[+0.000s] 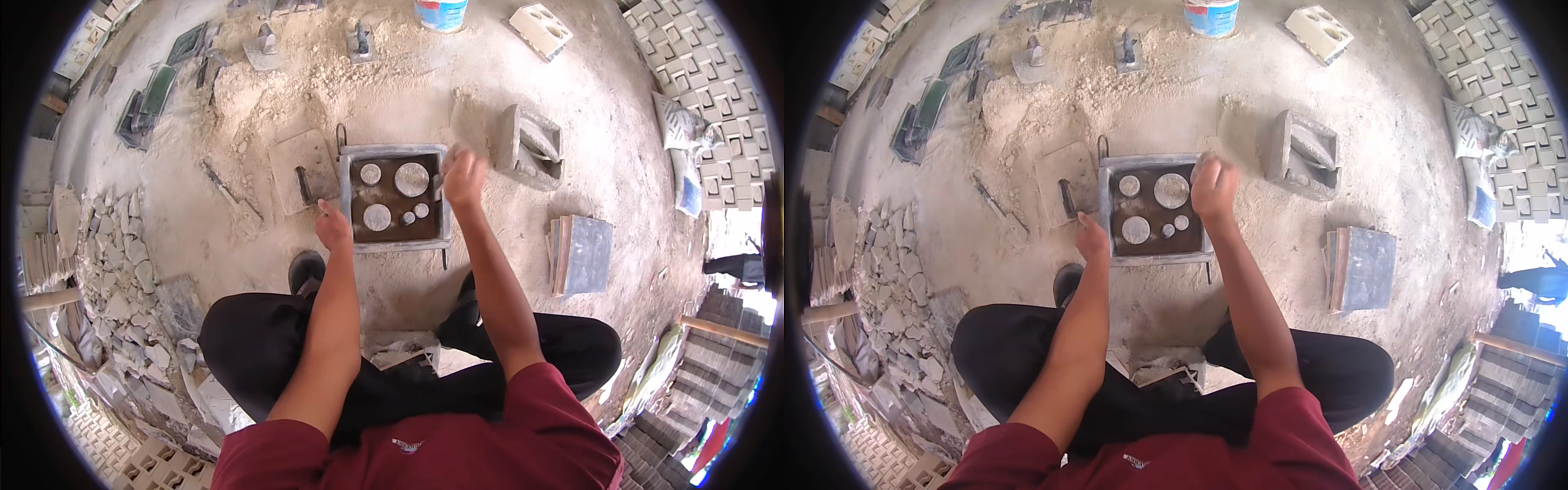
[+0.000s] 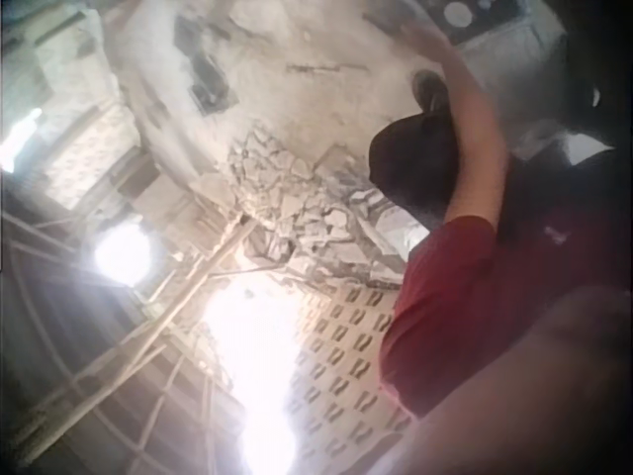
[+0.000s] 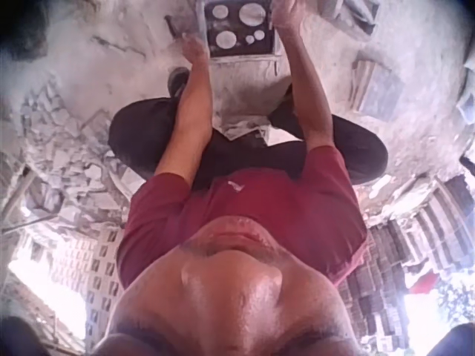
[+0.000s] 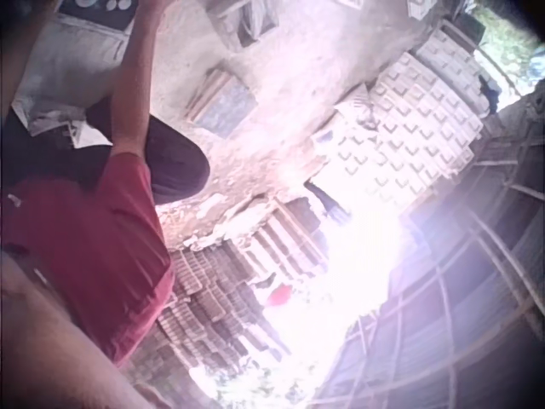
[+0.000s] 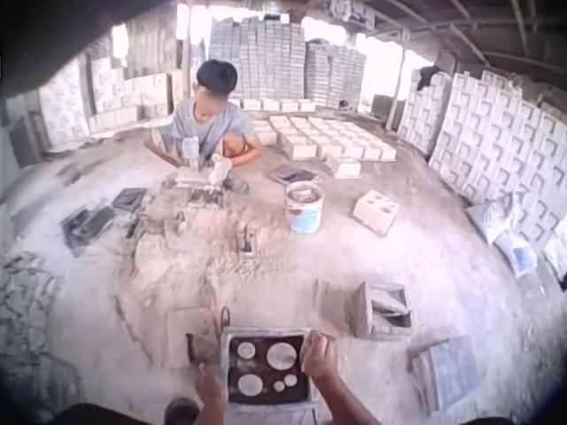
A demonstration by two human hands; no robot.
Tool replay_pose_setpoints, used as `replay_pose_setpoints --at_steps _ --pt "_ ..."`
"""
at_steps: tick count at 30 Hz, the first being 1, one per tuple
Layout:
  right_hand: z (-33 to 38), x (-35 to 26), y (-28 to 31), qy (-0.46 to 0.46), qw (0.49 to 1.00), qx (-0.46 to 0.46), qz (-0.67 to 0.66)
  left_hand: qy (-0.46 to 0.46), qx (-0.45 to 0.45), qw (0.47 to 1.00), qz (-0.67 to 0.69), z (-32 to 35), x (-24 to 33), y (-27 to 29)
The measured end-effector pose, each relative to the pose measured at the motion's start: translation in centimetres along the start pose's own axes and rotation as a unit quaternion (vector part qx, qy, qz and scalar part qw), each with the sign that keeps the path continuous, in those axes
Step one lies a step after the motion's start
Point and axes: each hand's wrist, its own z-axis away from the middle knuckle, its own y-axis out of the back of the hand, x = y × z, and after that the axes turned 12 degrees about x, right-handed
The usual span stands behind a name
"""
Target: The person cleans out a square metal mold containing circular cutouts by scraping concrete debris away from the inner edges with a small metal tool and wiping the surfaces by hand.
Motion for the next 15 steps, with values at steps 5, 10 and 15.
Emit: replay_pose_setpoints --at_steps 5,10,15 --pt "-0.9 -2.3 1.2 -0.12 0.991 0.014 -0.059 0.012 -0.03 0.999 0.001 -0.8 -0.9 -0.2" --pt "1.5 -1.1 0.5 -0.04 0.997 0.043 -0.044 -0.028 -0.052 0.998 0.006 -1.5 -1.4 -1.9" --pt "-0.8 -3.6 -1.2 -0.081 0.981 0.071 -0.16 -0.015 -0.022 1.0 0.012 -3.3 -2.8 -1.1"
